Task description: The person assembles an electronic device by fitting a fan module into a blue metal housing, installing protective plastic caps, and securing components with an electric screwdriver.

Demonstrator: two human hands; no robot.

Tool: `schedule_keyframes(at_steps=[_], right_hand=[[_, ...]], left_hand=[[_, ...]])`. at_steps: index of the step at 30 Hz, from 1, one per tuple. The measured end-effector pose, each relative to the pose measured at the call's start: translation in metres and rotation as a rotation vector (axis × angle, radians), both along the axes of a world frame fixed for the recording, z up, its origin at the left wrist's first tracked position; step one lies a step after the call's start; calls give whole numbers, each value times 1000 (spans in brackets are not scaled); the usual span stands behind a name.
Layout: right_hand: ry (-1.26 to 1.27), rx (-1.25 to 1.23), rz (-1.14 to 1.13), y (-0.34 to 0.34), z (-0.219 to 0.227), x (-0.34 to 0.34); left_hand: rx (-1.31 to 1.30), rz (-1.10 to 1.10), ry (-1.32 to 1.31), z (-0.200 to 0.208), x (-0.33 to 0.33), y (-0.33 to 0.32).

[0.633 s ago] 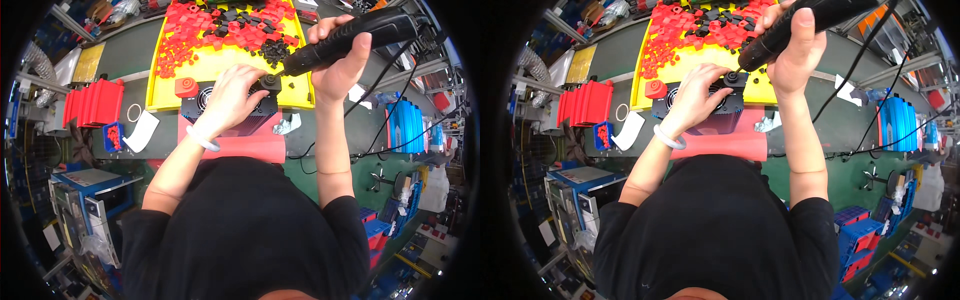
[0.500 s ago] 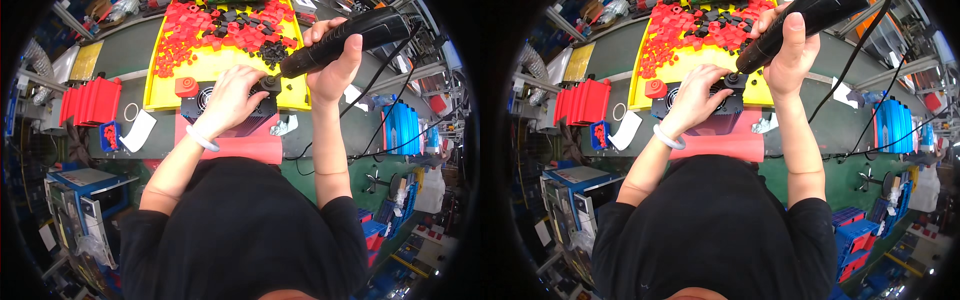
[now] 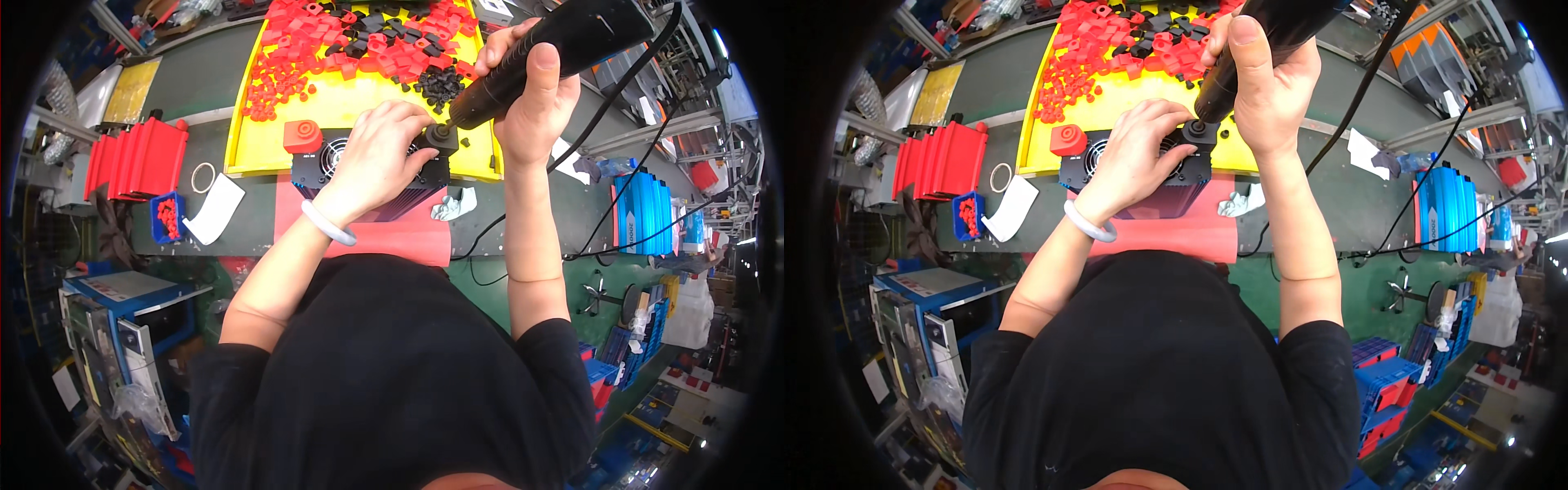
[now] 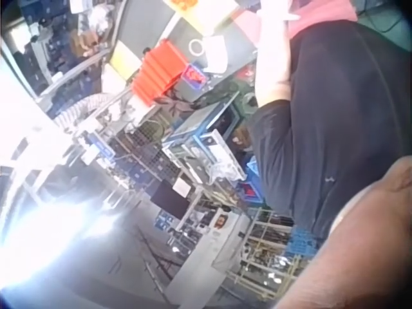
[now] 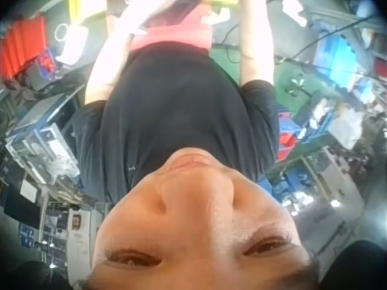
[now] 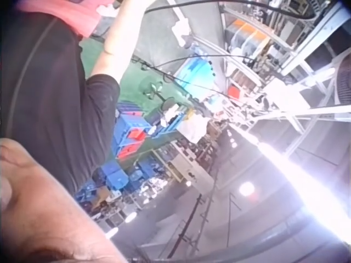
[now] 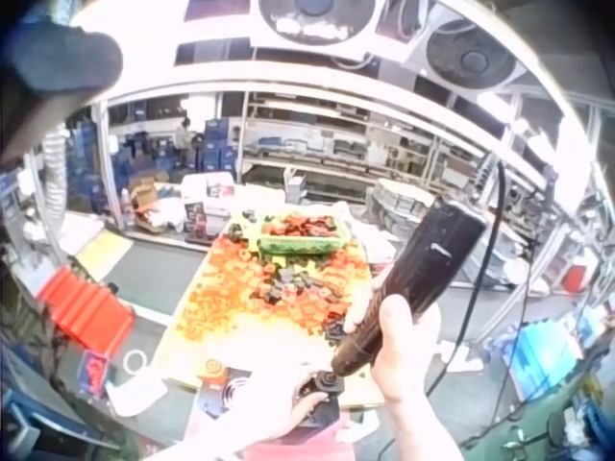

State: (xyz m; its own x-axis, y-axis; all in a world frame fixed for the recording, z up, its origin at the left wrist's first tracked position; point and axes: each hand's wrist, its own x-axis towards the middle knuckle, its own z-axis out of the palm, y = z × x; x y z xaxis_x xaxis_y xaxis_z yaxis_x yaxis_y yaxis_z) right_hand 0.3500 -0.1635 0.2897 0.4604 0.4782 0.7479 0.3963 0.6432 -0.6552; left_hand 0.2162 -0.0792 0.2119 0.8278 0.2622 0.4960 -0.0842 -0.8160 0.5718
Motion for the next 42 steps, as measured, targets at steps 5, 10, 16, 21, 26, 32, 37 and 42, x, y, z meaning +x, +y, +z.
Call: schedule_keyframes(at_steps=[5, 10, 16, 21, 26, 32, 37, 42], right_hand=[[6, -34, -18, 1, 2, -1], [10, -26, 1, 0, 1, -2], [3, -20, 13, 0, -1, -4], [6, -17, 10, 0, -2, -4], [33, 25, 49, -2, -3, -2], [229, 314, -192, -64, 18, 33], [583, 128, -696, -126, -60, 97], [963, -544, -896, -180, -255, 152]], left_hand=[[6, 0, -22, -1, 2, 0], [0, -5, -18, -1, 2, 1], [-6, -3, -20, 0, 2, 0], [1, -3, -31, 0, 2, 0], [-6, -7, -16, -1, 2, 1], [9, -32, 25, 0, 2, 0], [47, 34, 53, 3, -1, 0], [186, 33, 154, 27, -2, -13]])
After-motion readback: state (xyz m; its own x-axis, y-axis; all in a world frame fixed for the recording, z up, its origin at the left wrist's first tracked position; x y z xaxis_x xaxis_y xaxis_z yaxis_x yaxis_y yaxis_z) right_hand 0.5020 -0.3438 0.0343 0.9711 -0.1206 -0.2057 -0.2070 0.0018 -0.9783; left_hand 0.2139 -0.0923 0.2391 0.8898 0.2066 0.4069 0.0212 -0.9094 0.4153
